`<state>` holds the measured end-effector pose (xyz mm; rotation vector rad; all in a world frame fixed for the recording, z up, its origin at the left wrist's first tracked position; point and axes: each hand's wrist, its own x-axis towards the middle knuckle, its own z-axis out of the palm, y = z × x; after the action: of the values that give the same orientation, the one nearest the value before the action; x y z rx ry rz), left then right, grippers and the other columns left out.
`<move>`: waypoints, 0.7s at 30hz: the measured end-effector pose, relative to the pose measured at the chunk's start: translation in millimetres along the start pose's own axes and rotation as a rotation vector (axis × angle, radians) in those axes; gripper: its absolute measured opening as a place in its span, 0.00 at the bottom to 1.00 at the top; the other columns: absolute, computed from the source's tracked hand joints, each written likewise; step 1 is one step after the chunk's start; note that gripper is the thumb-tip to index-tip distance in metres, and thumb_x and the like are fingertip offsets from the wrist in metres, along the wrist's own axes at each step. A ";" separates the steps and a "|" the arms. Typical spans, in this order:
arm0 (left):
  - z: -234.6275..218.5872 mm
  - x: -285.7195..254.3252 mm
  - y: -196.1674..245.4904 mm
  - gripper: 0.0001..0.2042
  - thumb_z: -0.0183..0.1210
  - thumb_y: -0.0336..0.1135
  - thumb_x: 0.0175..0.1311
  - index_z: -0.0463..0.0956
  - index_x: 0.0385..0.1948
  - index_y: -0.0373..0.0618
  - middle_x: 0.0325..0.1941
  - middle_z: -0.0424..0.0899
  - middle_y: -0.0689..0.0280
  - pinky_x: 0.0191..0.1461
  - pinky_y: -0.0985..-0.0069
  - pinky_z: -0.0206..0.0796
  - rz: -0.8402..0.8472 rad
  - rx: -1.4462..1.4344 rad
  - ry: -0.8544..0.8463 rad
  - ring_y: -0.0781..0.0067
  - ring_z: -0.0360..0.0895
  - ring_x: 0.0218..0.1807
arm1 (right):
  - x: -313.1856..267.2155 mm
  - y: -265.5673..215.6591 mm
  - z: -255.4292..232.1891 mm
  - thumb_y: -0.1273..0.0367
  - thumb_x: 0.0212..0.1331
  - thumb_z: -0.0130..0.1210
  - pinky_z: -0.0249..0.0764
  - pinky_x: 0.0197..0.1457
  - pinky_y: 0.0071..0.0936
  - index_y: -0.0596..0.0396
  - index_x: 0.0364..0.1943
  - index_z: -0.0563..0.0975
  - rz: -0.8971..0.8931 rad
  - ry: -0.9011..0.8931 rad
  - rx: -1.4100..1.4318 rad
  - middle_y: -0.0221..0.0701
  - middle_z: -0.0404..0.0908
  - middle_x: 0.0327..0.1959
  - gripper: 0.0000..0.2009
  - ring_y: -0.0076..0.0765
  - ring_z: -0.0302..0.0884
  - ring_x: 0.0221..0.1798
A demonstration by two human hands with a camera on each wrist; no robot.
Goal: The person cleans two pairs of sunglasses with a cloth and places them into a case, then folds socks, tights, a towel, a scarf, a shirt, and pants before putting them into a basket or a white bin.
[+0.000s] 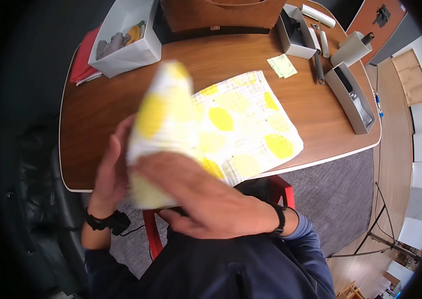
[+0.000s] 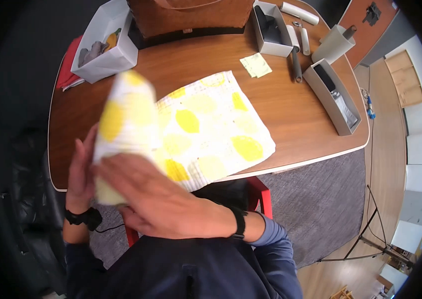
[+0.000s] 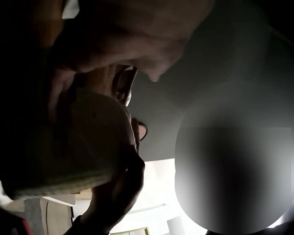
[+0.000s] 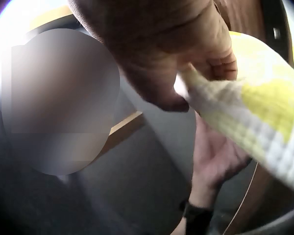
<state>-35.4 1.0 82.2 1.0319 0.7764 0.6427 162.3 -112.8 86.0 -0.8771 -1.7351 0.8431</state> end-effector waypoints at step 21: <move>-153.5 73.9 -4.4 0.28 0.69 0.41 0.60 0.74 0.61 0.43 0.63 0.77 0.52 0.71 0.50 0.59 0.576 1.594 0.401 0.49 0.71 0.68 | -31.5 71.5 -68.3 0.80 0.48 0.55 0.63 0.75 0.54 0.54 0.59 0.80 0.239 -0.070 -0.820 0.41 0.73 0.70 0.28 0.60 0.66 0.72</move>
<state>-117.1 133.6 13.0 2.6999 1.3924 0.6646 247.9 -94.3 30.3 -1.6284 -2.0897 0.2758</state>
